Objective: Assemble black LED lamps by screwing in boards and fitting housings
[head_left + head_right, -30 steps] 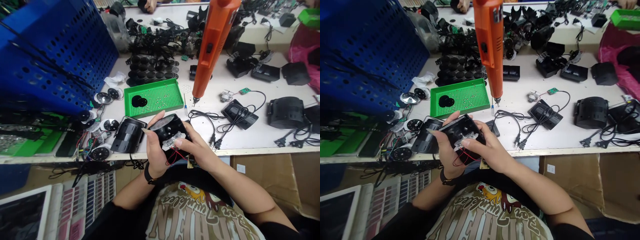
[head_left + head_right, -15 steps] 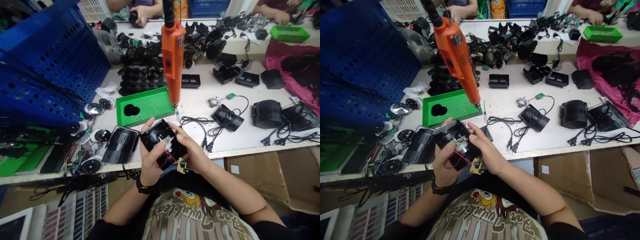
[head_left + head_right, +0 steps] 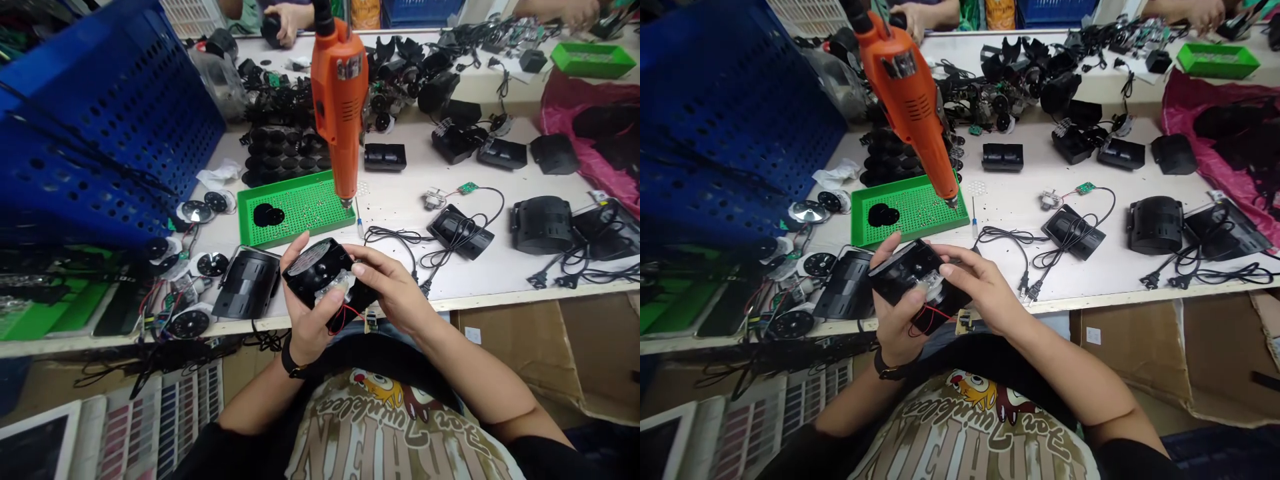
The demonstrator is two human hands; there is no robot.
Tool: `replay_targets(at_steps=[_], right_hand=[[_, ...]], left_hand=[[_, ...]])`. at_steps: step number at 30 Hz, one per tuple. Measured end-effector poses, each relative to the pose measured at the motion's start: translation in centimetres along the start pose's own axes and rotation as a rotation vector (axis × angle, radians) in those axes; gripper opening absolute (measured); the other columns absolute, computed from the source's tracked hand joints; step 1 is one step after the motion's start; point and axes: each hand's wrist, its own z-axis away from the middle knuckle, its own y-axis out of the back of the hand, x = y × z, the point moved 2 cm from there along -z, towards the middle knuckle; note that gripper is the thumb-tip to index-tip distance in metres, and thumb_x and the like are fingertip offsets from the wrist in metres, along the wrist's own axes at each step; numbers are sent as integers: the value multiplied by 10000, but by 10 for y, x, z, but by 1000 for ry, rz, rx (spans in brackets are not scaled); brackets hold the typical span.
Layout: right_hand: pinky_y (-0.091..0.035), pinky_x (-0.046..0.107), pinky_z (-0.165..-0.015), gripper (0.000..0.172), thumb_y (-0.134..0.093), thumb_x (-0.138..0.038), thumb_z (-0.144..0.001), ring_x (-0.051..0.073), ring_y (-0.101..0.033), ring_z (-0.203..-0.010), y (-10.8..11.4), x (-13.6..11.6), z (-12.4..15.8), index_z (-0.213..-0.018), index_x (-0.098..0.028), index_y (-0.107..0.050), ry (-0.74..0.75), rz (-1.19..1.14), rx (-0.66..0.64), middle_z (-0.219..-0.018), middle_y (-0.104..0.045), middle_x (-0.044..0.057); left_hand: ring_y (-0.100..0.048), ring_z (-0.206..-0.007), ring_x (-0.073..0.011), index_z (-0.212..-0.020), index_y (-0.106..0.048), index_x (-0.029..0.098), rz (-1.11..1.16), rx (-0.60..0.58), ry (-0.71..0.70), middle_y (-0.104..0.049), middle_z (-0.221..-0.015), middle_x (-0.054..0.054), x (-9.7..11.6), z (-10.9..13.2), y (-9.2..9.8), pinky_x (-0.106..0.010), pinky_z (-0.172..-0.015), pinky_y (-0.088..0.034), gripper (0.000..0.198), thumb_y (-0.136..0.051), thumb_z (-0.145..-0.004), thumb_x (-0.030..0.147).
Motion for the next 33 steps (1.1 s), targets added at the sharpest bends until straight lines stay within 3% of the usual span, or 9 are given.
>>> replay_targets(at_steps=[7,11,15,19,24,30,33], right_hand=[[-402,490,-1250,306,-738,-444,-921,232,-617,-1356,-7,8,0,-1211,-347,-748,-29,-121,-35,-1404,-705,-13],[-379,470,-1275,366,-640,-435,-997,218,-567,-1429,-3,5,2,-1343,-333,-697,74,106,-40,-1490,-651,-8],[-417,443,-1252,382,-600,-391,-1015,203,-586,-1408,2,-4,2,-1379,-301,-673,114,271,-85,-1491,-650,4],[-471,467,-1201,351,-598,-374,-1007,207,-634,-1341,4,-4,0,-1341,-314,-688,109,255,-117,-1432,-691,6],[-464,493,-1203,368,-569,-363,-1010,221,-638,-1325,4,1,2,-1357,-307,-679,121,295,-68,-1415,-696,26],[-415,514,-1230,348,-594,-469,-995,241,-612,-1350,10,7,1,-1276,-301,-711,-10,-8,-84,-1410,-693,22],[-419,496,-1218,436,-719,-477,-915,253,-597,-1339,9,8,2,-1315,-313,-659,-19,-11,-108,-1419,-662,30]], left_hand=[[-648,-1066,-234,-1425,-582,334,9,50,-7,-658,-1209,-51,2,1,-3,-349,-978,-531,709,-866,-778,394],[-651,-1025,-234,-1379,-611,311,68,68,58,-666,-1187,-56,6,-1,-6,-358,-943,-540,673,-859,-761,405],[-650,-1020,-230,-1362,-621,303,87,101,130,-656,-1195,-59,6,0,-4,-359,-921,-555,653,-840,-750,362],[-645,-973,-199,-1320,-659,300,64,119,85,-663,-1118,-39,4,2,-3,-313,-895,-560,599,-838,-749,320],[-640,-960,-187,-1358,-638,318,-1,87,42,-666,-1129,-34,1,2,-2,-296,-889,-552,642,-850,-753,328],[-654,-1001,-220,-1384,-605,318,-6,35,98,-654,-1166,-44,1,-3,-3,-339,-905,-560,718,-875,-721,363],[-671,-982,-233,-1372,-611,311,-13,62,139,-665,-1139,-51,2,-3,-5,-364,-888,-577,692,-861,-728,354]])
